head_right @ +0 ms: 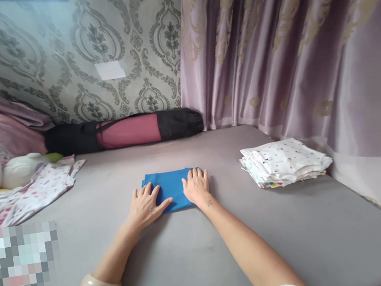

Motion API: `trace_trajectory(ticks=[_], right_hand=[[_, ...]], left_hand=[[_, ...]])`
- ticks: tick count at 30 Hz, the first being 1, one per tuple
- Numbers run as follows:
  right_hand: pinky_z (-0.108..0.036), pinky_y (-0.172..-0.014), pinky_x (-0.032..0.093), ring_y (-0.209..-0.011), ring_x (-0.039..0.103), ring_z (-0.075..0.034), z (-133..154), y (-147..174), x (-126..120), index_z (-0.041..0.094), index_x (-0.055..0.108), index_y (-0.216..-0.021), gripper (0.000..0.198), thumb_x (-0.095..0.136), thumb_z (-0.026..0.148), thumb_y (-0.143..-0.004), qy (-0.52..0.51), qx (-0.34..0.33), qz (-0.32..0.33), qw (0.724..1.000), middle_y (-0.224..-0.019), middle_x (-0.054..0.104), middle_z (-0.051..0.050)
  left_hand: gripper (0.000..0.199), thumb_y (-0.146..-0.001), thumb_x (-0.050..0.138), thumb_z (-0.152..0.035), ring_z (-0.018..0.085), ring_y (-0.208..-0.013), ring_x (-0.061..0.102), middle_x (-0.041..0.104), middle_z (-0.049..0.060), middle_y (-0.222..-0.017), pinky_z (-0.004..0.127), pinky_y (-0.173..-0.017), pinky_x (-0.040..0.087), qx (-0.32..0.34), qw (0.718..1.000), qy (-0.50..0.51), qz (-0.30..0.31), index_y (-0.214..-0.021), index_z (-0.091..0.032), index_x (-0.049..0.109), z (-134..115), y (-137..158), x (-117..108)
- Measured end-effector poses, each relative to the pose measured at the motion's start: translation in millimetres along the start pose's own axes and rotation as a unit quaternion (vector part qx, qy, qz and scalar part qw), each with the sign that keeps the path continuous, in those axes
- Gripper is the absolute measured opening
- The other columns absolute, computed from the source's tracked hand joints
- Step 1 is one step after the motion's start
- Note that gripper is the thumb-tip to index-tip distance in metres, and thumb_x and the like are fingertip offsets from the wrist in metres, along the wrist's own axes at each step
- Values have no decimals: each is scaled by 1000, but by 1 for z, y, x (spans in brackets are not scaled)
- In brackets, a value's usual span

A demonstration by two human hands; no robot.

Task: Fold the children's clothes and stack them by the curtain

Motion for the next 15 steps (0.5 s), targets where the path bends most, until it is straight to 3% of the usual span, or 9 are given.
trace_trajectory(ticks=[4,9,15], right_hand=[[-44,-111,18,-117,52,-27,-8,-25,-12,12,68,-110,45,29,32,-100,6,-12,23,1000,-118,65,-18],[-37,-103,28,-120,51,-23,-20,-56,-15,18,63,-117,29,43,24,-97,-11,-26,86,996,-123,62,-13],[-35,-99,34,-124,49,-24,-31,-71,-8,21,64,-118,29,50,28,-94,-32,-38,144,988,-128,59,-11]], left_hand=[[49,-97,30,-51,30,-103,63,68,17,-106,48,-101,34,-24,1000,-14,-3,-110,-17,63,5,-27,-15],[33,-95,34,-30,26,-105,64,68,14,-113,45,-96,38,-61,995,13,81,-111,-20,62,22,-67,-16],[27,-82,53,-29,34,-119,54,63,18,-123,50,-96,38,-82,990,21,116,-102,-20,69,37,-97,-12]])
Point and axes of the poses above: each hand's wrist, its own y-axis away from the middle knuckle, its own x-axis out of the palm, z = x × y, the point moved 3 cm from there along -y, towards the middle knuckle
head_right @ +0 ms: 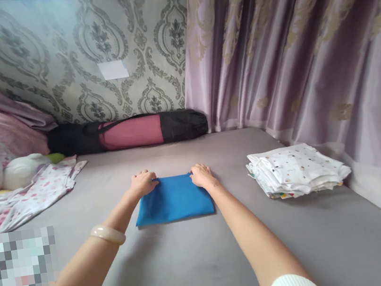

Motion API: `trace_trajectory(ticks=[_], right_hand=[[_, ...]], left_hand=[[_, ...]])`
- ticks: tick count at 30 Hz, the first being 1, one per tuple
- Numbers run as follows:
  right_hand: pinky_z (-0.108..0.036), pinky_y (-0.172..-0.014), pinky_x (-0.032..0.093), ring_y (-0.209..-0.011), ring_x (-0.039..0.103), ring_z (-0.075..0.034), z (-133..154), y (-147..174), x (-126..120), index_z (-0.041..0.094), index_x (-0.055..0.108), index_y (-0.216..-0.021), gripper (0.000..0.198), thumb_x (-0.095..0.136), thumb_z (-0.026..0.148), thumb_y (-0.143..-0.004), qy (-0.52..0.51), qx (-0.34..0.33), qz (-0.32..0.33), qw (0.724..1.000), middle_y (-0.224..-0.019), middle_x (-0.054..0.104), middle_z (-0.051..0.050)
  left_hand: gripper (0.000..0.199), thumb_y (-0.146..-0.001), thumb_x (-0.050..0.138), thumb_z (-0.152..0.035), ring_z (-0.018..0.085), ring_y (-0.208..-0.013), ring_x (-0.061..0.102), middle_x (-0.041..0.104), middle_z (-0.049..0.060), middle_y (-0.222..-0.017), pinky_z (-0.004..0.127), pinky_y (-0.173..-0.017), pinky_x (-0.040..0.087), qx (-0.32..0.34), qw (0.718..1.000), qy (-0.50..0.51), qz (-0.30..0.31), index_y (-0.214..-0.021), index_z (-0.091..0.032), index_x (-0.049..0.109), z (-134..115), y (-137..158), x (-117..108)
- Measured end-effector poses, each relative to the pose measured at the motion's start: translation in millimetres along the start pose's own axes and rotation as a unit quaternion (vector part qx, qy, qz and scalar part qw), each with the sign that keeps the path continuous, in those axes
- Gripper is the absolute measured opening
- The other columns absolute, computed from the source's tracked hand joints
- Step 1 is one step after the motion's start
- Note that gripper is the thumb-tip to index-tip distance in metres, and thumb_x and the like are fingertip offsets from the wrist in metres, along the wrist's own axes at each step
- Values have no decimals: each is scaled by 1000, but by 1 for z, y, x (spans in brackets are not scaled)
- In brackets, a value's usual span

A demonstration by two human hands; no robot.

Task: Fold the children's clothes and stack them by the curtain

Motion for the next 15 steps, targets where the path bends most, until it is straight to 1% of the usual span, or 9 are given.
trace_trajectory(ticks=[2,4,8,11,13,15], right_hand=[[-35,-98,36,-124,50,-25,-3,-4,0,22,63,-118,30,52,27,-91,-12,2,15,1000,-129,59,-10],[-35,-96,39,-122,52,-25,-4,-7,-1,23,64,-115,31,55,23,-85,-24,7,25,999,-128,60,-9],[-36,-95,40,-116,55,-25,-2,-6,-3,23,65,-104,30,57,16,-75,-48,0,21,999,-121,63,-7],[-35,-94,40,-110,58,-24,-1,1,-8,22,63,-102,27,56,17,-77,-69,-21,6,997,-113,67,-6],[-32,-91,43,-105,61,-21,-1,7,-16,22,62,-105,28,55,17,-79,-86,-39,-2,996,-112,68,-5],[-27,-88,46,-104,62,-18,-3,13,-26,22,62,-108,28,56,17,-81,-102,-59,-7,993,-114,68,-4]], left_hand=[[25,-77,58,-30,35,-120,53,64,17,-122,49,-94,41,-7,1000,11,17,-98,-21,69,2,-7,-1],[25,-73,61,-29,34,-115,56,67,15,-117,46,-90,44,-14,999,26,37,-96,-22,68,3,-12,-3],[24,-68,62,-26,29,-101,63,72,10,-98,42,-88,44,-11,997,52,51,-92,-20,66,5,-11,-8],[22,-68,60,-26,25,-91,64,71,4,-86,37,-84,45,6,996,70,49,-88,-20,65,8,-5,-13],[24,-67,59,-27,22,-82,64,70,2,-81,31,-75,46,21,994,95,52,-89,-20,63,12,-1,-17],[30,-65,60,-30,19,-73,62,68,1,-76,27,-65,45,39,984,160,66,-92,-18,62,16,2,-23]])
Point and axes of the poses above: each hand's wrist, its own y-axis away from the middle knuckle, its own x-axis out of the palm, z = x × y, the point moved 3 cm from there along -y, towards the middle knuckle
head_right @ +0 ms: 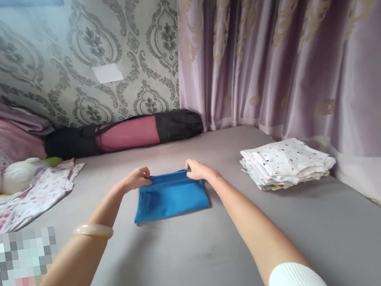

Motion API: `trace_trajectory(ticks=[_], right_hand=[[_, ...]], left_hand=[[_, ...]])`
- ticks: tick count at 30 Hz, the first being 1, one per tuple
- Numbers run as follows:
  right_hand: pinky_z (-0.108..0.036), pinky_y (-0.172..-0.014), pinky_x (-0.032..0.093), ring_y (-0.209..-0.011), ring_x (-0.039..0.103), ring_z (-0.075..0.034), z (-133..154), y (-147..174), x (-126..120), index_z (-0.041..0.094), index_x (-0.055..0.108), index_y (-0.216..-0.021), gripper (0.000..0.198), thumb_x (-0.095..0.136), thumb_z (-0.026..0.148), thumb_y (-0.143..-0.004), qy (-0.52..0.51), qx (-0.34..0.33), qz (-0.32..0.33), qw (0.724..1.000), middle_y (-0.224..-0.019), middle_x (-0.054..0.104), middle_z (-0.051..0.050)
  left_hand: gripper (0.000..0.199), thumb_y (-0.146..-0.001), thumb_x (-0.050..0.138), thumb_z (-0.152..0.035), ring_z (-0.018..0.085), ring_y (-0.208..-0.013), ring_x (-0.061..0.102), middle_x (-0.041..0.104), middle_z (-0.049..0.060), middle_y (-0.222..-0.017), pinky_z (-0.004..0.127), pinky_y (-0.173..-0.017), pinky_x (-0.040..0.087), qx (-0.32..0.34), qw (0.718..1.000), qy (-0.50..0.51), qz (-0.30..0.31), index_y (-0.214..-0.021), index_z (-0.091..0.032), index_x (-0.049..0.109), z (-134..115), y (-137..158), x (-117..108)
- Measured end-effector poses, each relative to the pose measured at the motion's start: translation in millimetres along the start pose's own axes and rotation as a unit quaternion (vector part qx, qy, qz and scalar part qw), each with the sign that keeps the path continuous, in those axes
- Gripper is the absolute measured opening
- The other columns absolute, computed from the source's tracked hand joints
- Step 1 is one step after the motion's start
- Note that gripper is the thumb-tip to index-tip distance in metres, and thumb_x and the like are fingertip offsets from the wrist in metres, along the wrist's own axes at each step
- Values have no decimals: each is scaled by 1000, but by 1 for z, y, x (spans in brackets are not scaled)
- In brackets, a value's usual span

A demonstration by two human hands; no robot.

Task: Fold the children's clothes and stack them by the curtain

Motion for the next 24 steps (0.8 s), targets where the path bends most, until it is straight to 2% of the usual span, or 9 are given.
trace_trajectory(ticks=[2,4,7,10,12,14,17,20,24], right_hand=[[-26,-89,47,-107,63,-18,2,5,-13,21,63,-112,30,59,17,-82,-39,-26,4,999,-117,68,-6],[-28,-92,48,-111,63,-20,5,9,-26,19,66,-112,32,62,16,-81,-95,-56,12,994,-119,68,-7],[-31,-96,49,-109,65,-22,10,16,-46,18,71,-108,29,64,17,-80,-154,-91,18,984,-116,71,-7],[-32,-96,49,-105,67,-22,15,22,-63,18,72,-106,28,64,18,-79,-167,-115,-5,979,-110,73,-6],[-33,-95,49,-104,67,-21,20,24,-73,19,73,-105,27,64,19,-79,-155,-131,-46,978,-109,73,-5],[-33,-95,48,-103,67,-21,25,26,-79,20,72,-105,25,63,19,-81,-117,-138,-110,977,-107,74,-4],[-38,-99,42,-101,64,-21,33,26,-76,20,71,-103,22,59,17,-85,-19,-126,-221,967,-103,73,-6],[-41,-106,34,-100,61,-21,37,29,-57,20,69,-97,21,53,12,-86,61,-136,-275,950,-100,72,-6],[-40,-110,27,-98,59,-20,32,44,-22,22,65,-94,25,47,7,-85,94,-167,-269,944,-95,70,-4]], left_hand=[[37,-61,63,-35,18,-68,60,68,1,-75,26,-60,44,28,995,89,22,-94,-17,61,0,3,-9],[41,-57,68,-39,19,-70,61,69,2,-77,27,-62,46,62,986,148,39,-92,-17,63,-3,7,-21],[37,-57,70,-44,21,-75,62,71,2,-79,29,-69,47,112,980,157,53,-83,-18,68,-11,16,-40],[36,-61,69,-48,22,-79,63,72,1,-82,31,-74,48,147,979,139,34,-82,-19,70,-18,24,-59],[38,-63,69,-48,24,-85,64,73,2,-88,32,-80,48,161,980,116,-18,-89,-20,72,-23,28,-69],[36,-69,66,-44,25,-92,65,74,1,-94,36,-90,45,160,980,67,-103,-97,-23,71,-26,30,-76],[27,-76,60,-32,24,-97,64,74,0,-93,46,-106,30,127,962,-30,-241,-101,-26,70,-29,33,-75],[28,-80,51,-20,23,-99,63,74,1,-94,52,-111,18,141,933,-85,-319,-101,-26,68,-27,38,-57],[31,-80,46,-14,21,-99,62,74,2,-95,51,-112,16,182,916,-98,-344,-99,-27,67,-13,55,-21]])
Point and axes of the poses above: each hand's wrist, its own y-axis away from the middle knuckle, its own x-axis out of the palm, z = x × y, the point moved 3 cm from there along -y, towards the middle knuckle
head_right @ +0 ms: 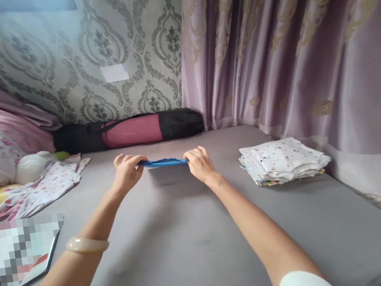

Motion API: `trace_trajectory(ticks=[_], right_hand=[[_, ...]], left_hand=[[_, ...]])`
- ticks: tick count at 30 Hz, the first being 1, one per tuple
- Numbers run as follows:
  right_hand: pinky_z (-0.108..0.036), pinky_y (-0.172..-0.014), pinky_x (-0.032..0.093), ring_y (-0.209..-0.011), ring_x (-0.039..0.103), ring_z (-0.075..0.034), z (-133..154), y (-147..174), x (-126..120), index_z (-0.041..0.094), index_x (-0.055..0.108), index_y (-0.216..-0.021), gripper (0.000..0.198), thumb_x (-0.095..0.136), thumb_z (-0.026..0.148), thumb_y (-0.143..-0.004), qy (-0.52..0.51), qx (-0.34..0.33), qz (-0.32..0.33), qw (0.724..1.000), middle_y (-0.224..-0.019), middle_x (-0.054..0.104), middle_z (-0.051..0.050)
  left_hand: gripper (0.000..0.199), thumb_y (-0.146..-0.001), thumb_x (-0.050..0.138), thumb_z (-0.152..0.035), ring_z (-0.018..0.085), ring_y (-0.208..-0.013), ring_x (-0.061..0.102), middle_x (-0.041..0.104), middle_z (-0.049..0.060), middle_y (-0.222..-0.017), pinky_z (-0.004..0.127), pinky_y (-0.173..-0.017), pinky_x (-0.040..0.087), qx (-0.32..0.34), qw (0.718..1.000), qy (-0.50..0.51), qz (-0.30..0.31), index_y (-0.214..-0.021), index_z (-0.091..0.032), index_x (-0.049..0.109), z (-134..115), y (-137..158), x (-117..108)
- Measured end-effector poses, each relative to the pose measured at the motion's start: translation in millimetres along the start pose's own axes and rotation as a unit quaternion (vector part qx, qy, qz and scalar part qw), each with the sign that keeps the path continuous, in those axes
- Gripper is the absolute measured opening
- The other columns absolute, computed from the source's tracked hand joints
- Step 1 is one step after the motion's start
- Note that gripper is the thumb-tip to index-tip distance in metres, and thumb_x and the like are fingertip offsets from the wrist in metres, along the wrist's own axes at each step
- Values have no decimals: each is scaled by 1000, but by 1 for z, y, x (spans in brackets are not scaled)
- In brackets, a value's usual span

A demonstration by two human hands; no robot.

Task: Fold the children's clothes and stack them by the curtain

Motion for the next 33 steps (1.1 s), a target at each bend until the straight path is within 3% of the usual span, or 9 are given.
trace_trajectory(ticks=[7,12,16,20,23,25,27,30,33], right_hand=[[-36,-104,32,-95,58,-20,10,64,19,21,61,-92,28,46,1,-79,-33,-52,56,997,-93,68,-4],[-32,-92,39,-99,56,-20,13,86,28,19,61,-97,32,43,-1,-79,-63,-53,100,992,-100,67,-6],[-32,-93,38,-105,55,-19,16,91,26,20,63,-98,34,46,0,-77,-65,-44,120,990,-110,65,-7],[-32,-93,36,-99,58,-18,22,77,21,19,66,-87,17,50,14,-86,-28,2,162,986,-101,68,-6],[-33,-90,38,-93,60,-19,25,53,28,19,67,-82,31,42,31,-97,9,56,184,981,-93,70,-7],[-33,-91,39,-98,61,-20,29,36,38,19,68,-93,35,37,34,-99,20,80,176,981,-99,71,-8],[-35,-99,36,-113,56,-22,34,22,52,18,65,-113,36,35,31,-100,22,84,156,984,-118,67,-10],[-45,-114,20,-140,33,-25,41,13,74,13,47,-140,46,33,29,-98,22,67,161,984,-150,43,-12],[-53,-117,12,-147,17,-27,44,15,89,12,35,-149,54,31,29,-97,18,75,200,977,-159,25,-12]], left_hand=[[35,-80,41,-7,20,-100,62,73,3,-99,50,-112,19,75,995,13,65,-101,-26,62,-6,72,17],[42,-78,39,-4,21,-106,61,71,4,-111,53,-111,18,104,985,23,134,-107,-26,60,-5,98,29],[41,-73,43,-7,23,-109,60,69,4,-118,55,-110,19,88,982,15,164,-104,-26,62,-10,102,26],[16,-80,49,-22,23,-99,63,73,4,-103,53,-107,24,31,984,14,177,-82,-23,64,-22,90,19],[35,-92,41,-37,21,-86,64,72,4,-81,48,-101,32,-23,987,-6,156,-69,-21,61,-30,70,28],[36,-95,38,-39,21,-89,65,72,6,-86,45,-98,37,-49,990,-15,128,-80,-21,64,-34,56,41],[32,-96,38,-36,23,-104,63,71,9,-109,44,-101,37,-53,992,-21,117,-100,-21,65,-38,45,60],[41,-96,37,-35,29,-134,44,54,12,-141,50,-112,28,-60,988,-59,133,-127,-18,57,-44,37,87],[50,-98,29,-36,31,-143,30,43,12,-150,51,-117,20,-67,982,-93,152,-140,-15,48,-45,40,105]])
Point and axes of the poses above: each hand's wrist, its own y-axis away from the middle knuckle, its own x-axis out of the palm, z = x × y, the point moved 3 cm from there along -y, towards the middle knuckle
